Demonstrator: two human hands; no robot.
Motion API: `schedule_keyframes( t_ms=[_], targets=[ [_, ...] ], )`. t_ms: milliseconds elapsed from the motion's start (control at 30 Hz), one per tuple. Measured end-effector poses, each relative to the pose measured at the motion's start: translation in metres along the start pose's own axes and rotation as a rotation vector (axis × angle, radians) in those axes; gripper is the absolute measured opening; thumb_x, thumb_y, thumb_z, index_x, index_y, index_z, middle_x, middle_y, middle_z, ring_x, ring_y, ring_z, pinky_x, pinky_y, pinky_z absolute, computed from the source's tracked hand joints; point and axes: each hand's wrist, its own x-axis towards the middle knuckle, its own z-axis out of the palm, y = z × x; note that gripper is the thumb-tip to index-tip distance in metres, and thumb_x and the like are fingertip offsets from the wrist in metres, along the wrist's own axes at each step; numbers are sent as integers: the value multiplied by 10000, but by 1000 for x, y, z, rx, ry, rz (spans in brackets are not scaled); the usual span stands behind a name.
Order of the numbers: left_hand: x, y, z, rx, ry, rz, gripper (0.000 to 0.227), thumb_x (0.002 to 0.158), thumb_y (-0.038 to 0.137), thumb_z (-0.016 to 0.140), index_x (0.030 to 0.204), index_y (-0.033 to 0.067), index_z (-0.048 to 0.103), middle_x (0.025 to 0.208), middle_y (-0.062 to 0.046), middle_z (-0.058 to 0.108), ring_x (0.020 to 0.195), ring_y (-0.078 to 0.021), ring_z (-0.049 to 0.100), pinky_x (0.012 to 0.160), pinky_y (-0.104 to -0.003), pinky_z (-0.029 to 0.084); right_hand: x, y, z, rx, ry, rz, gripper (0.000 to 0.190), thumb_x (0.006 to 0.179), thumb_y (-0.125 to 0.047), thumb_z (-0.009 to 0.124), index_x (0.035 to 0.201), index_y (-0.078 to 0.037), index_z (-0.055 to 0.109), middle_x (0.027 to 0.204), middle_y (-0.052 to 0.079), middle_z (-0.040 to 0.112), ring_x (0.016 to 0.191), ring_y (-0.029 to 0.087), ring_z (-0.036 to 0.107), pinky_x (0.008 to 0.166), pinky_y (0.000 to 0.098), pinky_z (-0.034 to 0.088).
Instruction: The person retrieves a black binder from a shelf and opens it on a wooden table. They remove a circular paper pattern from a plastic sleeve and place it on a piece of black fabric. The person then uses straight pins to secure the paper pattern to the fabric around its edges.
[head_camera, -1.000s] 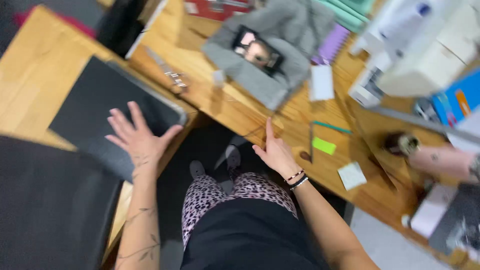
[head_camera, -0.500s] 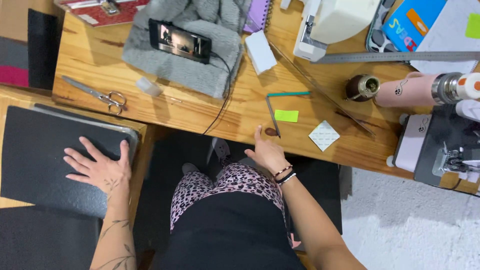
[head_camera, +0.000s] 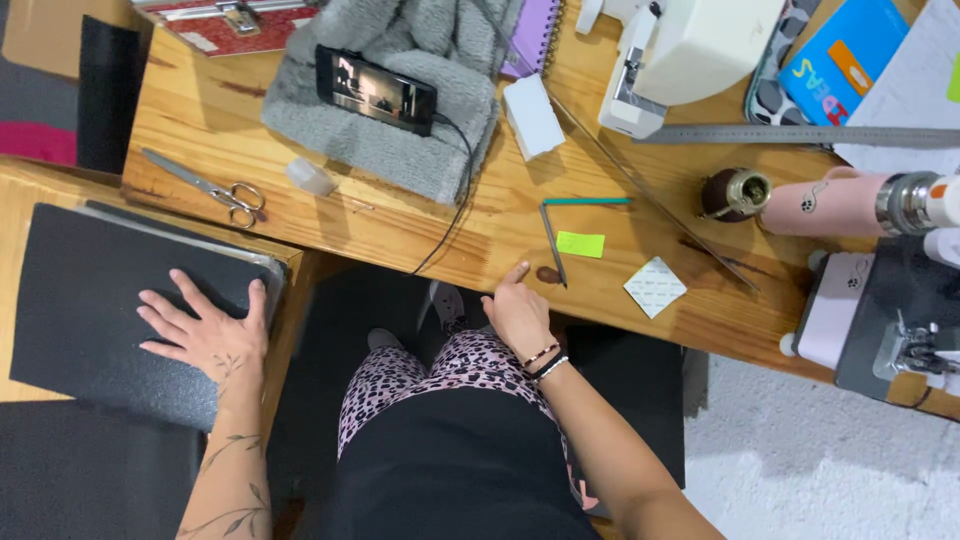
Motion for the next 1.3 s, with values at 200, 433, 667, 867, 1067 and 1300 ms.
schedule_keyframes(
  t_ms=[200,433,667,867,1067,1300],
  targets=[
    [2,4,-4,1,-62,-49,960,908,668,566,1627,86,308,1616,-319,167,1484,-474,116,1099,-770,50,-3,-11,14,-53,118,26,978,955,-417,587,1470,265,110,876,223,722,761,393,701,598,501,541],
    [2,3,-2,1,-60,-56,956,905,672,562,1628,105,300,1622,-311,167,1490,-468,118,1106,-759,46,-1,-10,20,-111,145,51,999,941,-417,608,1481,253,100,804,155,736,708,338,719,549,458,543],
    [1,-2,0,4,-42,-36,940,914,662,573,1625,114,294,1618,-321,187,1485,-487,143,1104,-757,41,12,-1,37,-120,263,-10,906,959,-389,587,1436,283,210,717,143,721,628,327,702,504,455,526],
    [-1,-1,-2,-11,-26,-6,937,947,678,541,1622,64,324,1604,-340,181,1474,-495,132,1088,-779,42,6,14,17,-77,295,-70,892,935,-424,608,1387,283,306,740,178,705,687,388,691,540,511,507],
    [0,-1,-2,1,-35,-18,938,924,659,572,1617,77,324,1601,-343,201,1467,-508,154,1083,-776,58,-27,75,-36,659,464,110,139,931,-352,647,944,-270,759,757,-42,732,677,128,663,660,302,482],
    [-1,-3,0,-2,-30,-15,938,941,698,541,1624,97,309,1611,-317,189,1479,-488,148,1095,-771,54,-47,94,-44,303,401,183,427,985,-466,490,1351,-311,647,934,148,743,921,431,671,728,527,491]
  ],
)
